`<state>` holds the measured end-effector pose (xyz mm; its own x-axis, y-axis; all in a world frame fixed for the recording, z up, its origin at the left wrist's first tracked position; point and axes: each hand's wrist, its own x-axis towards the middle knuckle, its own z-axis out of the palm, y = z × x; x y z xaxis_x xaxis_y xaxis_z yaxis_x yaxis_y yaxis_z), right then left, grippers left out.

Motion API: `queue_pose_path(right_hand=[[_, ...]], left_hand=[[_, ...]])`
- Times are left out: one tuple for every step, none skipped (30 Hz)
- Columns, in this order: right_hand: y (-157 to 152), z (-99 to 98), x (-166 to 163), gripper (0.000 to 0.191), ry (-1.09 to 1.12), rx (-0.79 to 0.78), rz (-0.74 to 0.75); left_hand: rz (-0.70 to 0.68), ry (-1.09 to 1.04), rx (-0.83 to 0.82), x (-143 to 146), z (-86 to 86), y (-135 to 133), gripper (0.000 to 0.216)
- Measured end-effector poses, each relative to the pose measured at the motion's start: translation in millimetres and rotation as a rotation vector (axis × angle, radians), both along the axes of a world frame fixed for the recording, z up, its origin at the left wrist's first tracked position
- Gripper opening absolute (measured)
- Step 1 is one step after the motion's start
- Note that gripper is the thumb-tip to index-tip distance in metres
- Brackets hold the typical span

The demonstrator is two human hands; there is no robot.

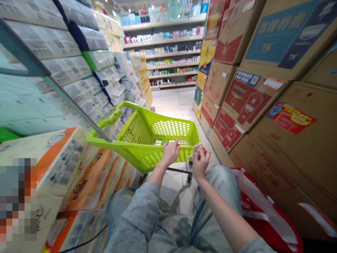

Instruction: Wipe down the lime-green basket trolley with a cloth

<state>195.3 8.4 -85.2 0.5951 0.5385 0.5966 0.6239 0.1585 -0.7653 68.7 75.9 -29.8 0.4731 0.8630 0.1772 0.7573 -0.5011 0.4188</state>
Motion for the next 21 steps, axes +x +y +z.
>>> queue_pose_path(right_hand=[[2.3,1.4,8.2,0.037,-0.080,-0.005,0.029],[6.0,1.7,15.7,0.037,-0.175,-0.032,0.080],[10.6,0.8,22.5,0.038,-0.278,-0.075,0.141],[15.4,-1.3,28.7,0.037,-0.380,-0.124,0.194],[20.1,-4.4,34.2,0.036,-0.471,-0.171,0.229],[24.3,-8.0,39.3,0.035,-0.546,-0.206,0.242],[27.7,-11.8,44.0,0.035,-0.602,-0.229,0.240],[30.2,-15.2,48.2,0.035,-0.644,-0.241,0.233],[31.9,-18.0,52.0,0.034,-0.675,-0.246,0.229],[32.9,-20.0,55.2,0.034,-0.698,-0.245,0.228],[33.5,-21.1,57.9,0.033,-0.715,-0.239,0.228],[33.7,-21.5,60.0,0.032,-0.727,-0.234,0.228],[33.8,-21.3,61.8,0.032,-0.737,-0.229,0.229],[33.8,-20.8,63.1,0.032,-0.747,-0.225,0.230],[34.0,-20.3,64.1,0.033,-0.756,-0.224,0.230],[34.4,-19.8,64.5,0.033,-0.763,-0.225,0.227],[35.1,-19.4,64.1,0.033,-0.766,-0.230,0.217],[36.3,-19.0,62.5,0.033,-0.765,-0.237,0.200],[38.1,-18.3,59.2,0.033,-0.760,-0.242,0.180],[40.5,-17.3,53.6,0.033,-0.755,-0.245,0.163],[43.6,-15.8,45.4,0.033,-0.754,-0.243,0.157]], left_hand=[[-0.013,-0.044,-0.012,-1.3,0.3,1.7,0.041],[-0.035,-0.075,-0.007,-3.4,0.9,3.1,0.043],[-0.062,-0.085,0.014,-6.8,2.0,4.2,0.043],[-0.085,-0.071,0.050,-12.1,3.6,5.1,0.043],[-0.097,-0.034,0.097,-19.6,5.8,6.0,0.040],[-0.097,0.019,0.150,-29.4,8.6,6.9,0.037],[-0.075,0.084,0.207,-41.5,11.9,7.9,0.033],[-0.031,0.146,0.262,-55.5,15.5,9.0,0.030],[0.011,0.203,0.306,-70.4,19.2,10.1,0.028],[0.035,0.264,0.345,-85.5,22.6,11.1,0.027],[0.061,0.314,0.393,-99.8,25.6,12.0,0.026],[0.090,0.353,0.440,-112.1,27.9,12.8,0.026],[0.104,0.389,0.473,-122.0,29.5,13.4,0.026],[0.113,0.420,0.496,-128.9,30.4,13.9,0.026],[0.121,0.443,0.510,-132.9,30.5,14.2,0.026],[0.127,0.458,0.516,-134.4,30.2,14.4,0.026],[0.132,0.465,0.518,-133.9,29.6,14.6,0.026],[0.138,0.465,0.519,-132.1,29.0,14.8,0.026],[0.140,0.461,0.518,-129.5,28.4,14.9,0.025],[0.137,0.456,0.515,-126.7,28.2,15.0,0.024],[0.134,0.450,0.513,-124.0,28.2,15.0,0.023]])
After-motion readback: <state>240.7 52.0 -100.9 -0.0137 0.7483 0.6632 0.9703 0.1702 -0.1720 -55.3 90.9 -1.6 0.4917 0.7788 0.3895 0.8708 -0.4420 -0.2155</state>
